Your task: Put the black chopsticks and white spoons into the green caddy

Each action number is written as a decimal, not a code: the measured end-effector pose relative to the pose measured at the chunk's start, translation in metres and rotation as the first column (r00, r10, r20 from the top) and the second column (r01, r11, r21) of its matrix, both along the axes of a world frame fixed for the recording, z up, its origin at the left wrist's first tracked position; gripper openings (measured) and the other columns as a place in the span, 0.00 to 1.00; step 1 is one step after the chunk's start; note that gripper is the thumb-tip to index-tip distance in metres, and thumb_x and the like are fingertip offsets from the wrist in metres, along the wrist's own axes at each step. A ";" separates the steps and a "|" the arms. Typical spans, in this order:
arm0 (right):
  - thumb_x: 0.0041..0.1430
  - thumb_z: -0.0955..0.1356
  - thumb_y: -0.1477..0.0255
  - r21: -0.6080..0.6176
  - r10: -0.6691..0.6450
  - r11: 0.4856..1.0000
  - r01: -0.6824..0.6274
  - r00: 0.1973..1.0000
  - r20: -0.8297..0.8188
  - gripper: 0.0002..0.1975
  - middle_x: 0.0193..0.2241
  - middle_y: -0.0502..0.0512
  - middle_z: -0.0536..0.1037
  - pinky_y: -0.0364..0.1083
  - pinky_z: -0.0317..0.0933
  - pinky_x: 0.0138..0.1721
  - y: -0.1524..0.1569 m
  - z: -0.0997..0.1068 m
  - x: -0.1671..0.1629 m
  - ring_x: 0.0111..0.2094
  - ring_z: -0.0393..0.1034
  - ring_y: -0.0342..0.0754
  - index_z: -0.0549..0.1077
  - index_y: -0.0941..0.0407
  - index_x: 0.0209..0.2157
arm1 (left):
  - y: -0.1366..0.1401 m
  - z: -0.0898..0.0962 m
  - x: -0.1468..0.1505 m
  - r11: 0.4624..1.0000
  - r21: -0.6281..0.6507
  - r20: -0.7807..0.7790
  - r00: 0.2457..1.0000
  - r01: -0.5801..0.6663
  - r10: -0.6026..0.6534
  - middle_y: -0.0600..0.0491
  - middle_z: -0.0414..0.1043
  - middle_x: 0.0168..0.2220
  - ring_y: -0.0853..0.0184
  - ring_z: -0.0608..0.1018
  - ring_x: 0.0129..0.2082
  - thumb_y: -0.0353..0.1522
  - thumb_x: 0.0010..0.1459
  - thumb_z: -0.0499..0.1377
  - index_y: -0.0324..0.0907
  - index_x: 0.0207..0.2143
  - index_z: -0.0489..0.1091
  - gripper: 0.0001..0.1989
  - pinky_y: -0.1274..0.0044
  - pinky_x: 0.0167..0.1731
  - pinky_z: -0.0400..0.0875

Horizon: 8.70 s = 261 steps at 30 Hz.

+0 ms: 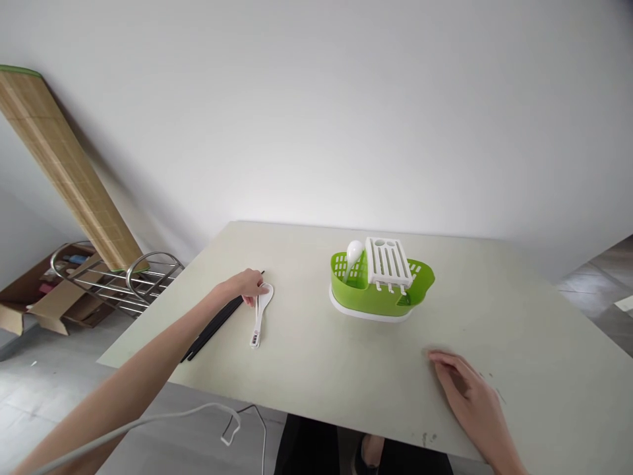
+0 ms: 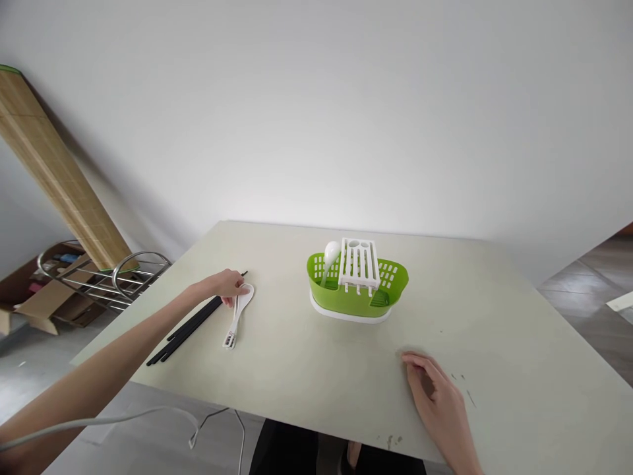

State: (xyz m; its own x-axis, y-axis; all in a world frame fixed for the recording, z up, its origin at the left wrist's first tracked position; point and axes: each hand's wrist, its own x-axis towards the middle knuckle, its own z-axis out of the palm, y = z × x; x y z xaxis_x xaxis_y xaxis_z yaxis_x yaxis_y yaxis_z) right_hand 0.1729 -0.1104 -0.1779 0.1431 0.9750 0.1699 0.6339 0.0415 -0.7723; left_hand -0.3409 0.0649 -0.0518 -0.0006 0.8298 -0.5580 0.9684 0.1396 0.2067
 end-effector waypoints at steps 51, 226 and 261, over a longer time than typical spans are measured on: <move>0.70 0.64 0.54 0.026 0.016 1.000 -0.016 1.000 -0.020 0.18 0.50 0.57 0.83 0.49 0.72 0.47 -0.001 0.006 -0.001 0.49 0.78 0.55 0.80 0.50 0.44 | -0.106 0.002 0.120 0.455 0.881 -0.079 0.988 0.130 -0.131 0.43 0.76 0.56 0.54 0.76 0.57 0.41 0.75 0.48 0.46 0.58 0.73 0.20 0.62 0.60 0.69; 0.70 0.63 0.53 -0.069 0.077 0.994 -0.086 0.988 -0.133 0.20 0.50 0.60 0.82 0.52 0.73 0.42 0.003 0.012 0.002 0.50 0.77 0.59 0.81 0.50 0.42 | -0.127 -0.034 -0.091 0.790 0.554 0.001 0.949 -0.263 0.315 0.40 0.79 0.49 0.52 0.83 0.44 0.60 0.48 0.59 0.40 0.48 0.77 0.38 0.66 0.48 0.76; 0.68 0.64 0.55 -0.049 0.103 0.994 -0.102 0.995 0.016 0.19 0.51 0.59 0.82 0.54 0.68 0.48 -0.010 0.009 0.011 0.51 0.75 0.59 0.81 0.50 0.44 | -0.177 -0.038 -0.045 0.835 0.548 -0.281 0.951 0.045 0.133 0.37 0.71 0.59 0.47 0.75 0.58 0.49 0.71 0.48 0.36 0.64 0.67 0.31 0.62 0.57 0.69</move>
